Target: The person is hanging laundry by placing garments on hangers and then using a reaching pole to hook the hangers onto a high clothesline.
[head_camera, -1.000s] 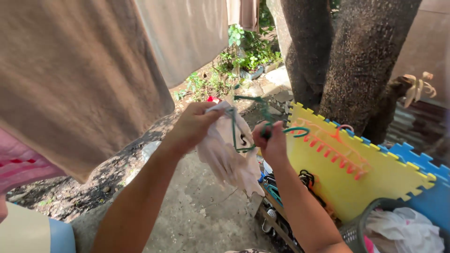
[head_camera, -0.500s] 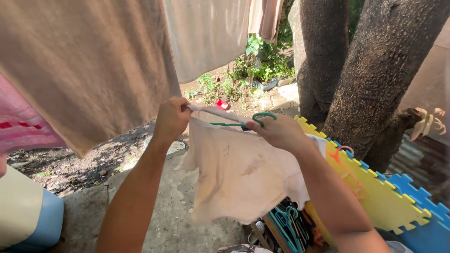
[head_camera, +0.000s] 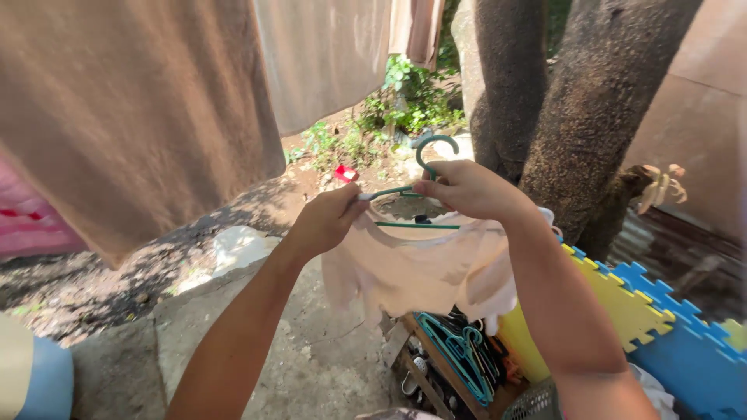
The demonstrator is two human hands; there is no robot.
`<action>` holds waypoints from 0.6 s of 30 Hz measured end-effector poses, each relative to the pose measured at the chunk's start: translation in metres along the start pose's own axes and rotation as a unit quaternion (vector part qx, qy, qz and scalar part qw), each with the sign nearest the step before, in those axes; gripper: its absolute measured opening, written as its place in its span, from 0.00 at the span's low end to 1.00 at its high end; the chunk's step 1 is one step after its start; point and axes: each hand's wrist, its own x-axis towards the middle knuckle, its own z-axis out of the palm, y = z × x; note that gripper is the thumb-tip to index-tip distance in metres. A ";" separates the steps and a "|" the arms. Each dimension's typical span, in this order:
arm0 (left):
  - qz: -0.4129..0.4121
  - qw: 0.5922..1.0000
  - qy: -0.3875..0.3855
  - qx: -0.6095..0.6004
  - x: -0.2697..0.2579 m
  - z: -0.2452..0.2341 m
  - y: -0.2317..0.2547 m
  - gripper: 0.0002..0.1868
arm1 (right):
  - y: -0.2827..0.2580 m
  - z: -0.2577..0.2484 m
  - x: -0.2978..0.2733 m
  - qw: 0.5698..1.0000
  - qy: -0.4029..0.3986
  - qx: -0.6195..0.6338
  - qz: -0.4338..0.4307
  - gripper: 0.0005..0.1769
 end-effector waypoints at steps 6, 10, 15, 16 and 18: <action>-0.008 0.998 0.062 0.006 -0.005 -0.017 0.002 0.15 | 0.088 0.012 -0.061 0.977 0.198 0.065 -0.043 0.20; 0.044 0.996 0.080 0.004 -0.016 -0.017 0.022 0.14 | 0.115 0.049 -0.110 0.970 0.169 0.172 0.040 0.16; 0.140 0.984 0.102 0.029 -0.026 -0.004 0.057 0.12 | 0.075 0.057 -0.200 0.847 0.445 0.291 0.002 0.06; 0.147 0.985 0.089 0.018 -0.028 0.002 0.066 0.12 | 0.057 0.050 -0.216 0.844 0.454 0.286 0.018 0.06; 0.158 0.982 0.098 -0.018 -0.030 0.014 0.085 0.12 | 0.022 0.035 -0.246 0.852 0.458 0.246 0.062 0.13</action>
